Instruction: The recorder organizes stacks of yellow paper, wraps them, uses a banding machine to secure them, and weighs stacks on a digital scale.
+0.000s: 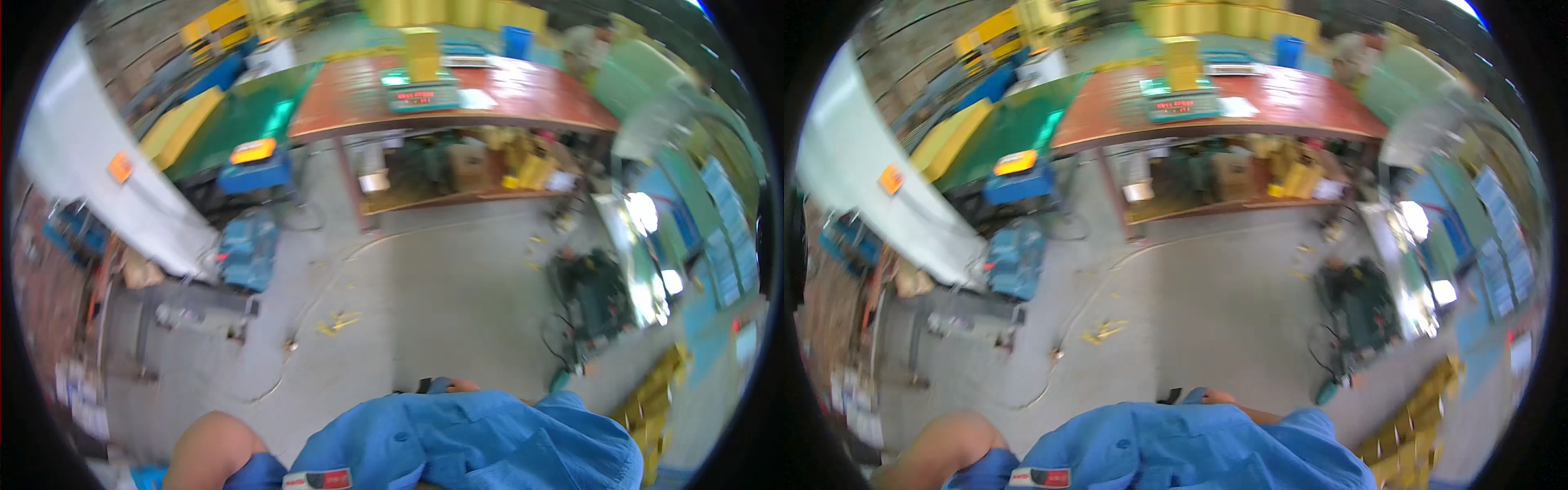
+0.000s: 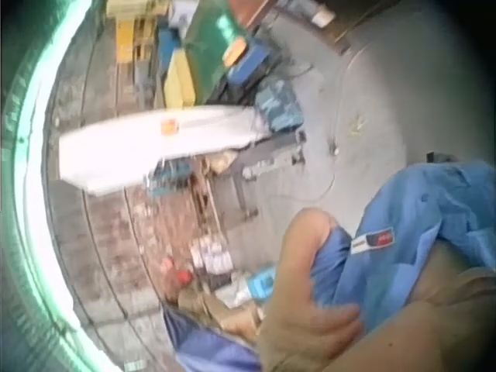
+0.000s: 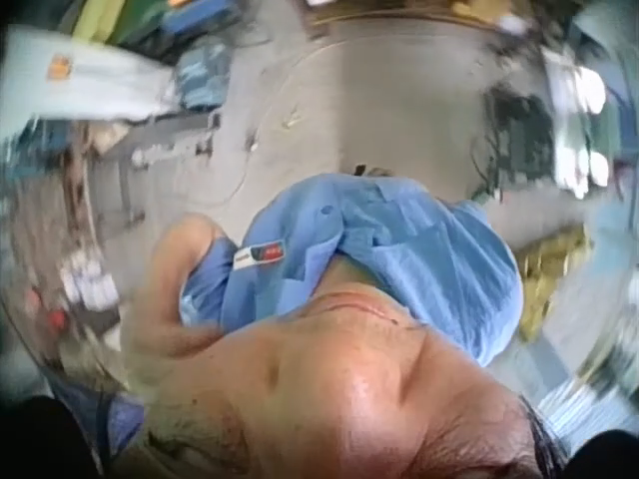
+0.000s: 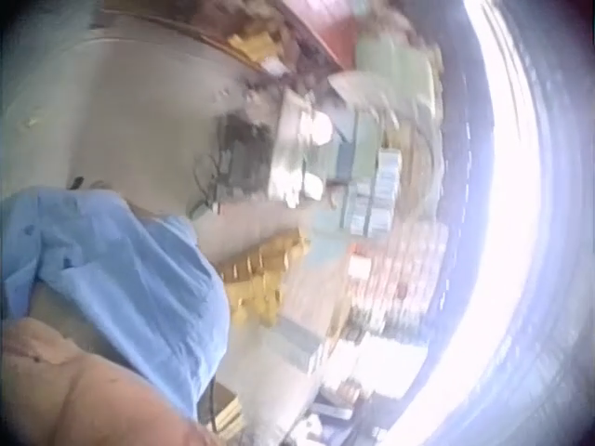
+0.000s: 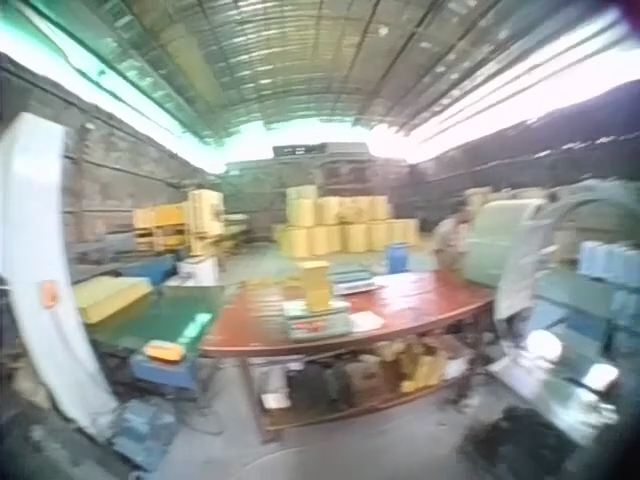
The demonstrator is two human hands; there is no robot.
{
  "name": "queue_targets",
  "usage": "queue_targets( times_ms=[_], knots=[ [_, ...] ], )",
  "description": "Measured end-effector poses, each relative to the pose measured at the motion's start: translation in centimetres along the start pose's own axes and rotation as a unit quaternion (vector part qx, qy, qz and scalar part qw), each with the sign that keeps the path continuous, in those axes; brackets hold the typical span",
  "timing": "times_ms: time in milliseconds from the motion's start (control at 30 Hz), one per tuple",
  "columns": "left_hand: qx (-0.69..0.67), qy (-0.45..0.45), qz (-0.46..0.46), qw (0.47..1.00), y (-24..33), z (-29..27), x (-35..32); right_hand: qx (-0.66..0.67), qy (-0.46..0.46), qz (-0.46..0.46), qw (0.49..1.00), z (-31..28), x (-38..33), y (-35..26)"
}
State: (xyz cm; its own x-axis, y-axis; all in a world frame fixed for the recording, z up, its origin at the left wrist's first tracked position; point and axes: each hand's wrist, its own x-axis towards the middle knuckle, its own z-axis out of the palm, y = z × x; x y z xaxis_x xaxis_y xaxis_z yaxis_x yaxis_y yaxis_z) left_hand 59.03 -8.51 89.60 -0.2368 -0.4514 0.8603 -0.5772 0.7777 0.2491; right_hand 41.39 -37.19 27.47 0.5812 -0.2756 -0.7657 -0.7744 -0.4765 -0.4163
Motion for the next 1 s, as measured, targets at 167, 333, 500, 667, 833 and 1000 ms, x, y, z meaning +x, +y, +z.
queue_targets(
  times_ms=[167, 333, 500, 667, 833, 1000],
  knots=[
    [-0.095, -0.087, 0.044, 0.991, -12.6, -1.9, -0.5, -0.022, 0.050, 0.001, 0.998, -6.3, 5.6, -3.1],
    [-0.010, -0.077, -0.499, 0.863, -24.8, -1.8, -9.3, -0.046, 0.074, -0.015, 0.996, -14.1, 12.9, -4.9],
    [-0.021, 0.128, -0.786, 0.605, -37.8, 0.1, -27.2, 0.063, 0.152, -0.014, 0.986, -25.0, 20.9, -1.9],
    [0.052, 0.256, -0.826, 0.499, -45.8, -4.9, -31.6, -0.317, -0.056, -0.166, 0.932, -35.9, 27.6, 2.5],
    [0.370, 0.256, -0.695, 0.560, -56.6, -17.0, -28.4, -0.249, -0.027, -0.097, 0.963, -40.2, 36.4, 11.3],
    [0.580, 0.120, -0.640, 0.489, -67.6, -26.6, -29.2, -0.177, -0.044, -0.074, 0.980, -41.0, 38.8, 10.9]
  ],
)
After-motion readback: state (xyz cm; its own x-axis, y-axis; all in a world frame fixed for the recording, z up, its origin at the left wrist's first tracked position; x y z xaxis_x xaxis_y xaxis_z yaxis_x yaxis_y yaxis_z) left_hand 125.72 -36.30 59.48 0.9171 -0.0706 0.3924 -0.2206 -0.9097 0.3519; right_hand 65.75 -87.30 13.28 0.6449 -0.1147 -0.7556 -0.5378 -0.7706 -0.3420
